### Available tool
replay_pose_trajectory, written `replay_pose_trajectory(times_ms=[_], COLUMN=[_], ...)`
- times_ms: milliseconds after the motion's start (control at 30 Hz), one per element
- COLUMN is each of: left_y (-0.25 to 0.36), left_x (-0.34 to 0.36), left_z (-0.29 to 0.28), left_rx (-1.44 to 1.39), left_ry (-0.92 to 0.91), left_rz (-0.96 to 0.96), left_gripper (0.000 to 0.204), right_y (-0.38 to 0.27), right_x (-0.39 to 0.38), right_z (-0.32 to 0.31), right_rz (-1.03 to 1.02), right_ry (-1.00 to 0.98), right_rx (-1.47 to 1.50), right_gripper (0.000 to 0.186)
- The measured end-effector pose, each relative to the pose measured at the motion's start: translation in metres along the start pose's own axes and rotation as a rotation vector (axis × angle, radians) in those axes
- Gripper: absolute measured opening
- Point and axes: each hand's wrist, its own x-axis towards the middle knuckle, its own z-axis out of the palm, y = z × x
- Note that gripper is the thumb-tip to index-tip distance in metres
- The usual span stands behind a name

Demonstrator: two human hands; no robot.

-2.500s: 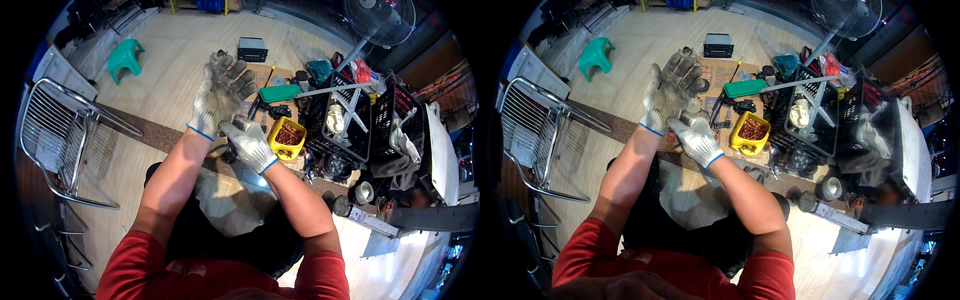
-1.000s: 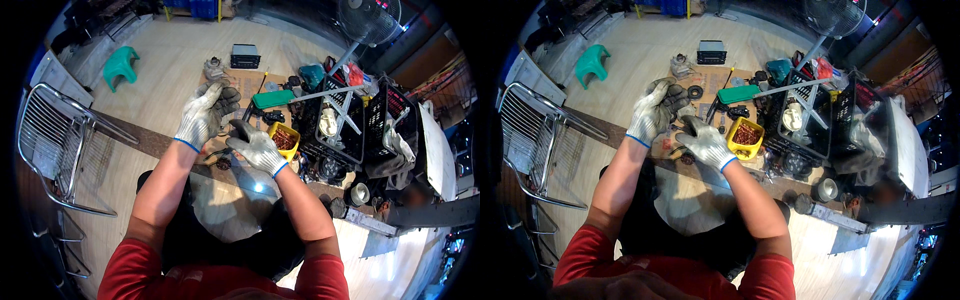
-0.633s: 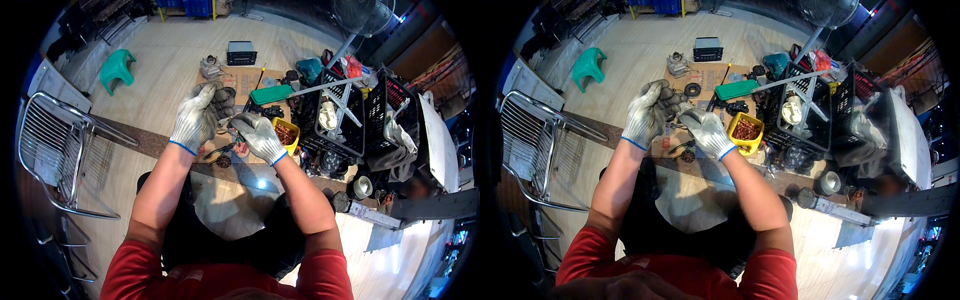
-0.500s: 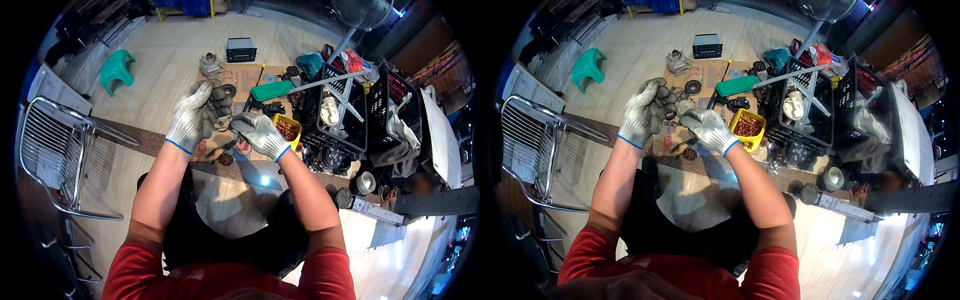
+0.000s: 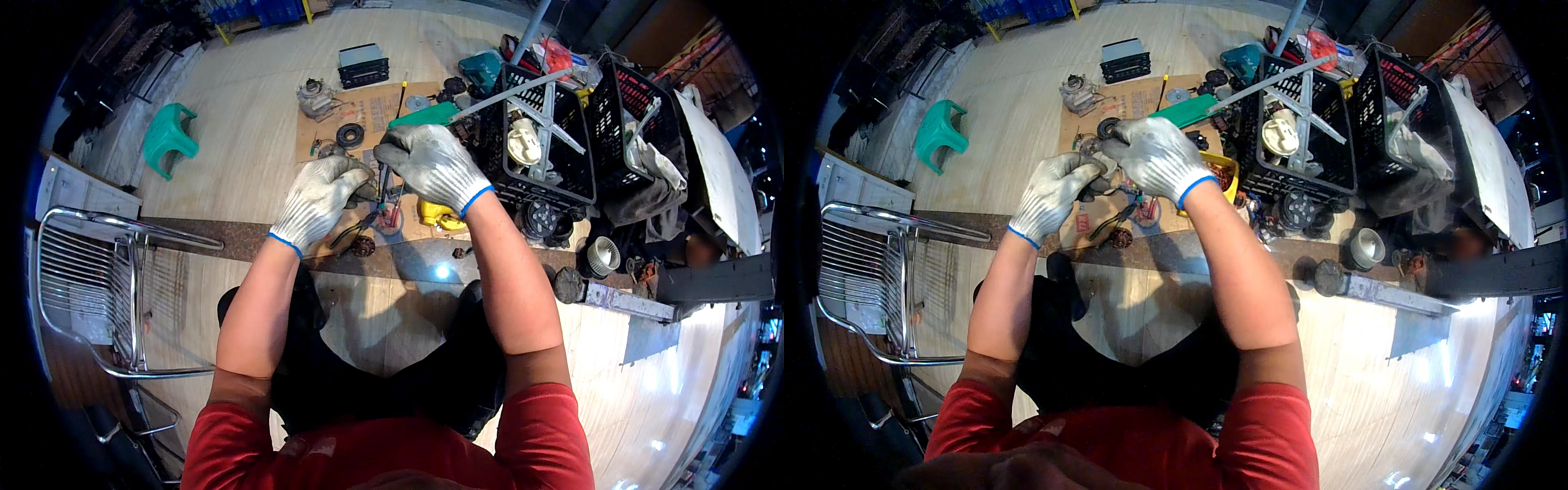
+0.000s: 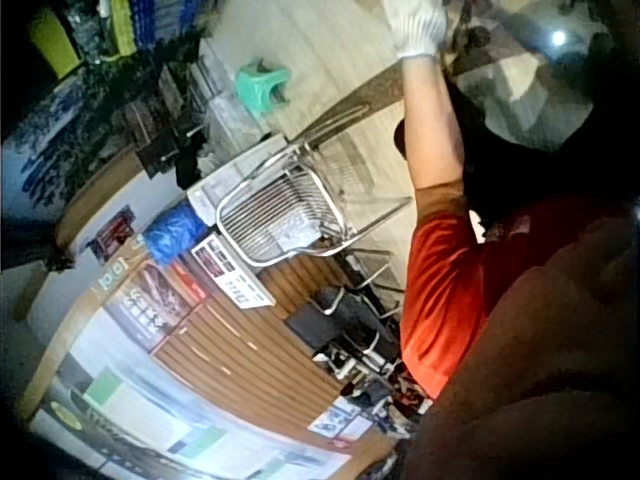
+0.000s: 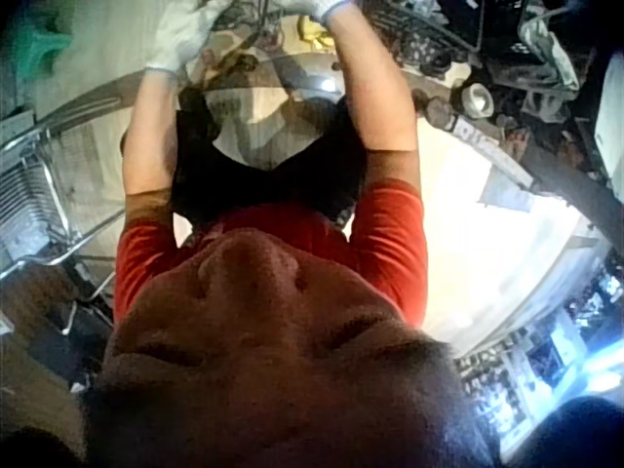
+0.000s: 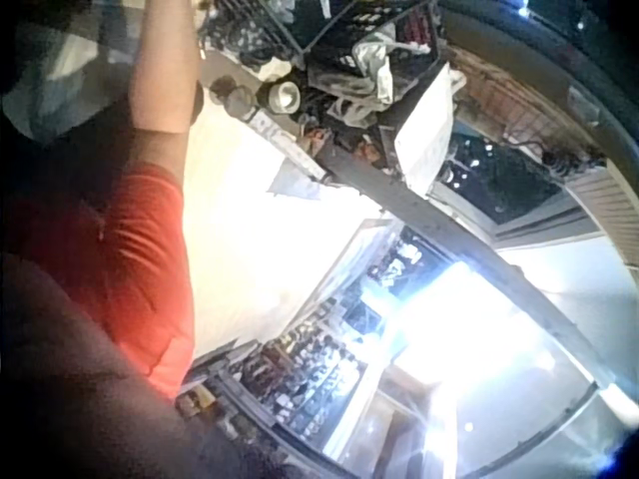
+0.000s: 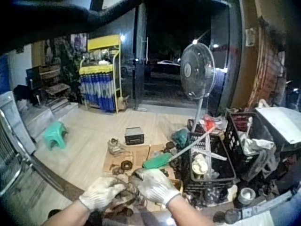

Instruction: The person works on an alternator by hand and with a tool, picking up a wire and inserting it into a small component.

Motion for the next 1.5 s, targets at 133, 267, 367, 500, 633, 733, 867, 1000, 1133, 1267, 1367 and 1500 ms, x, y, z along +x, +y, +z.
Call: replay_pose_trajectory(times_ms=[133,267,367,500,633,733,867,1000,1133,1267,1367,1500], left_y=[-0.014,-0.026,-0.028,-0.022,-0.026,-0.017,-0.013,-0.022,-0.026,-0.021,-0.026,-0.025], left_x=[0.011,0.02,0.021,0.018,0.02,0.017,0.015,0.017,0.016,0.014,0.018,0.019], left_z=[0.001,0.009,0.015,0.016,0.009,0.013,0.015,0.011,0.014,0.015,0.023,0.032], left_rx=[-0.084,-0.566,-0.857,-1.092,-1.106,-1.021,-1.048,-1.154,-1.209,-1.139,-1.071,-0.989], left_ry=[0.131,0.138,0.126,0.071,0.033,0.056,0.046,-0.035,-0.078,-0.103,-0.062,-0.055], left_rz=[-0.028,-0.022,-0.032,-0.08,-0.031,0.002,-0.005,0.015,0.027,0.081,0.072,0.049], left_gripper=[0.029,0.028,0.026,0.025,0.027,0.028,0.029,0.029,0.028,0.028,0.029,0.029], right_y=[-0.016,-0.021,-0.027,-0.021,-0.022,-0.024,-0.024,-0.019,-0.02,-0.019,-0.02,-0.011], right_x=[-0.005,-0.017,-0.022,-0.027,-0.026,-0.027,-0.028,-0.029,-0.028,-0.027,-0.026,-0.028], right_z=[0.011,0.033,0.044,0.057,0.057,0.048,0.049,0.051,0.052,0.058,0.06,0.063], right_rz=[0.049,0.005,-0.005,-0.116,-0.104,-0.074,-0.058,-0.049,0.07,0.034,0.068,-0.085], right_ry=[0.089,0.083,0.125,0.054,0.174,0.129,0.087,0.082,0.095,0.109,0.019,0.011], right_rx=[0.249,0.316,0.279,-0.042,0.119,0.168,0.123,0.1,0.265,0.283,0.226,0.042], right_gripper=[0.031,0.03,0.028,0.022,0.024,0.025,0.025,0.025,0.025,0.025,0.024,0.025])
